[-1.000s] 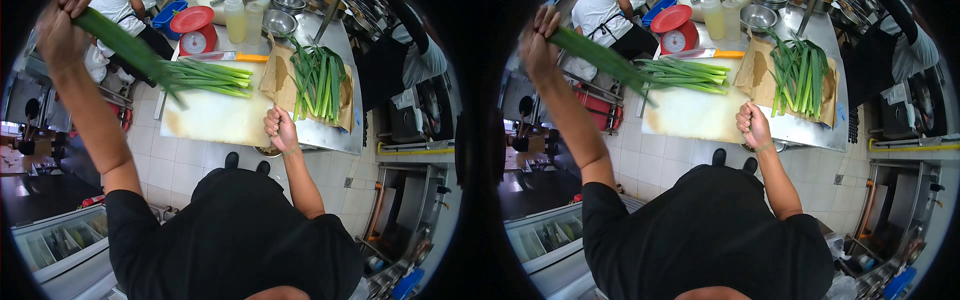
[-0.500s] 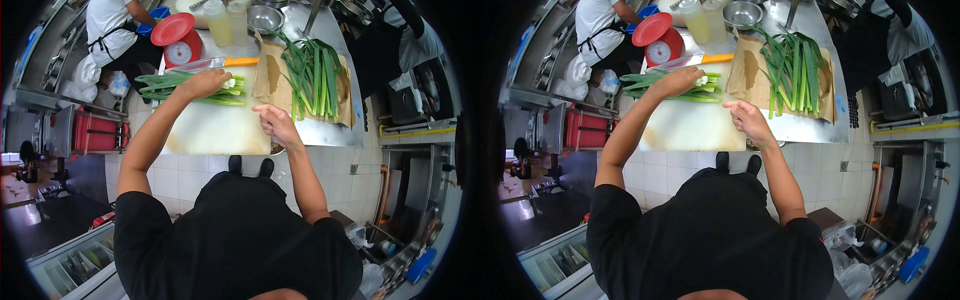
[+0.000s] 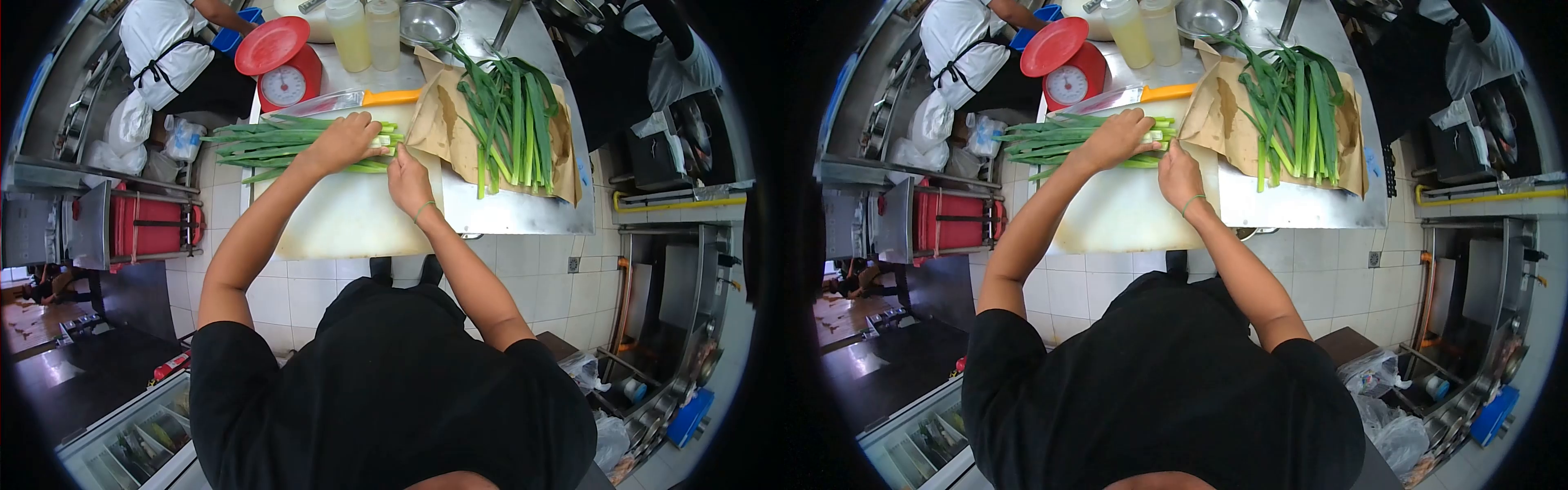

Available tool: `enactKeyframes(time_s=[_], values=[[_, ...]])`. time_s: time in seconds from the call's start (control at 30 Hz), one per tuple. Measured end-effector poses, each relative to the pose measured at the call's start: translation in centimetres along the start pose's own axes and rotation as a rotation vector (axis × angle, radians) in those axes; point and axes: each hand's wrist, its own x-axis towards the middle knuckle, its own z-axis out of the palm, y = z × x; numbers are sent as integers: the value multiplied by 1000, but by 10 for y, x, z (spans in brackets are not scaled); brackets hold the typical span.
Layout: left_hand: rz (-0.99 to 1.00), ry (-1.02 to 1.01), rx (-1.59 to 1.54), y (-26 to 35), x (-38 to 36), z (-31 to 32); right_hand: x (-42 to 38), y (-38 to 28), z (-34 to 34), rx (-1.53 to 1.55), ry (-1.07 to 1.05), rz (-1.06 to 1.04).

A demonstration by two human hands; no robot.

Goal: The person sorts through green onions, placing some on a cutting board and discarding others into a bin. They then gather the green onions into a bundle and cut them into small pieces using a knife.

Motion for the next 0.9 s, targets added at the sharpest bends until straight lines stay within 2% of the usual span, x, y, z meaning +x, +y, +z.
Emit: enactKeyframes(time_s=[0.13, 0.23, 0.43, 0.53, 0.63, 0.73, 0.8, 0.9], values=[[53, 105, -30, -2, -1, 9, 0, -5, -7, 60, 73, 111], [46, 87, -57, 0, -2, 13, 3, 1, -8, 32, 45, 71], [116, 204, 23, 5, 2, 16, 7, 14, 0, 22, 22, -35], [76, 96, -24, 6, 9, 21, 9, 20, 5, 21, 83, -159], [78, 42, -50, 3, 5, 18, 3, 7, -11, 54, 24, 20], [47, 33, -131, 6, 1, 9, -12, 18, -30, -16, 36, -7], [34, -17, -3, 4, -4, 8, -23, 20, -35, -27, 20, 46], [-28, -91, 0, 3, -3, 9, -27, 25, -35, -75, -24, 85]])
